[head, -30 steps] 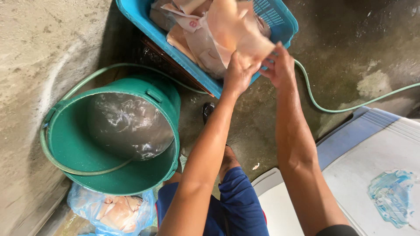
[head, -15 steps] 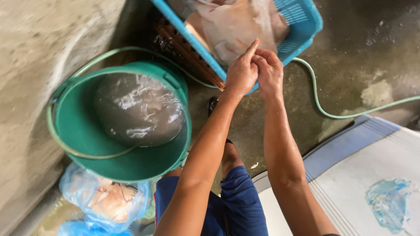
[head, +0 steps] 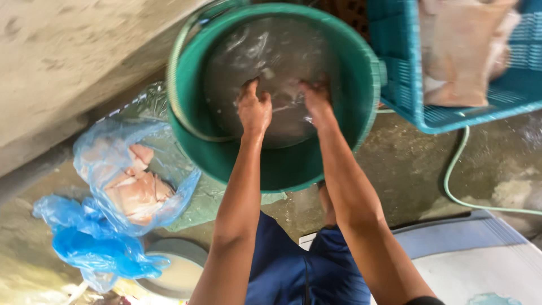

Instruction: The person washes large, flat pieces of raw meat by hand in a green bucket filled with water. They repeatedly submerge, agitate, and rinse the meat, then transfer the cleaned pieces into a blue plastic basket. The person also handles a blue plastic bag containing additional meat.

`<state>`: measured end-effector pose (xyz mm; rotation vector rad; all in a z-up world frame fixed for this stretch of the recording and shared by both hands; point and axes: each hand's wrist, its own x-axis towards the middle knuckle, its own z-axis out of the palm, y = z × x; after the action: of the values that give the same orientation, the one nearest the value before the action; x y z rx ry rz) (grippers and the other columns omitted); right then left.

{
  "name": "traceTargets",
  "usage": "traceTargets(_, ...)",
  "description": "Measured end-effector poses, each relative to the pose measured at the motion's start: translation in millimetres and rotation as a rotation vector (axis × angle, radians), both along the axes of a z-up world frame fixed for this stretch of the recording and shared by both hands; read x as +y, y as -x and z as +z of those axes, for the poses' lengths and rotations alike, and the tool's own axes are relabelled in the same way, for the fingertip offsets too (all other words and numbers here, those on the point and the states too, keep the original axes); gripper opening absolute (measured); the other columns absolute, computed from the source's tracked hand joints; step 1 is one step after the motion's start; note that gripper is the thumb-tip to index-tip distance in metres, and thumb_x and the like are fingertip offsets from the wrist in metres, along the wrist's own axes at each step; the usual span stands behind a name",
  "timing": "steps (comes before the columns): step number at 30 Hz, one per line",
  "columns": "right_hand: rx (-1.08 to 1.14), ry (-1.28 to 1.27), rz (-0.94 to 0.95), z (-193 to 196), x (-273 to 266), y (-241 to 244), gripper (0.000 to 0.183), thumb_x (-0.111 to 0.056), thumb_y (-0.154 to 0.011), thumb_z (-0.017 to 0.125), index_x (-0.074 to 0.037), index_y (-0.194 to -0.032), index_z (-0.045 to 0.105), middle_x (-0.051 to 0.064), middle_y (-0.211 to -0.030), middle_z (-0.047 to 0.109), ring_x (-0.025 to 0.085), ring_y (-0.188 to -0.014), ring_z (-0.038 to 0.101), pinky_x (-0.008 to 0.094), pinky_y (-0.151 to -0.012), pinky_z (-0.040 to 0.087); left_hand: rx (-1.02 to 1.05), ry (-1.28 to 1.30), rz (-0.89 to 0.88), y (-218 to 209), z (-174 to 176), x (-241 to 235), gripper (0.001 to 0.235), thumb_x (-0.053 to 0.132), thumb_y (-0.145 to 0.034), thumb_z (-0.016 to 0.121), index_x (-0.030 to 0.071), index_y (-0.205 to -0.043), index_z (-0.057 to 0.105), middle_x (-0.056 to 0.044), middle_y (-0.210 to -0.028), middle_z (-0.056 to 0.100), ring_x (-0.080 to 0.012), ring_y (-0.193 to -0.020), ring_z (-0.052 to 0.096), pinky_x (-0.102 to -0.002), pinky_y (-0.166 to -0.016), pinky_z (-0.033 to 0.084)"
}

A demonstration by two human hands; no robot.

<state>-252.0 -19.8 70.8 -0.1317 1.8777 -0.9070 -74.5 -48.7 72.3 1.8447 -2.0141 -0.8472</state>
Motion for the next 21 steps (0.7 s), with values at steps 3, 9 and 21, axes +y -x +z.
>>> traceTargets(3, -0.155, -0.273, -0.004, -63.6, 0.7, -20.7, 0.049, -0.044, -0.087, 0.073, -0.008, -0.12, 0.072, 0.009, -0.117, 0.068, 0.022, -0.088, 0.069, 0.034, -0.068, 0.059, -0.075, -0.067, -0.106, -60.3, -77.9, 9.3, 0.05, 0.02, -0.086, 0.072, 0.0, -0.13, 0.059, -0.026, -0.127, 0.065, -0.0447, -0.116, 0.062, -0.05, -0.104, 0.047)
traceTargets(9, -0.045, -0.218, 0.178, -196.3, 13.8, -40.8, 0.042, -0.025, -0.087, 0.073, -0.003, -0.123, 0.066, 0.009, -0.111, 0.071, 0.02, -0.091, 0.071, 0.034, -0.078, 0.059, 0.254, -0.524, 0.194, -98.8, -108.3, 19.7, 0.056, 0.03, -0.082, 0.068, -0.003, -0.127, 0.065, -0.025, -0.121, 0.068, -0.0405, -0.111, 0.066, -0.045, -0.099, 0.05)
traceTargets(21, -0.476, 0.34, 0.345, 66.7, 7.4, -30.3, 0.034, -0.019, -0.099, 0.063, 0.002, -0.126, 0.065, 0.005, -0.109, 0.073, 0.012, -0.1, 0.07, 0.03, -0.091, 0.058, 1.48, -1.412, 0.647, -68.9, -79.9, 3.6, 0.065, 0.046, -0.088, 0.075, 0.003, -0.135, 0.061, -0.01, -0.126, 0.07, -0.0242, -0.119, 0.064, -0.04, -0.105, 0.052)
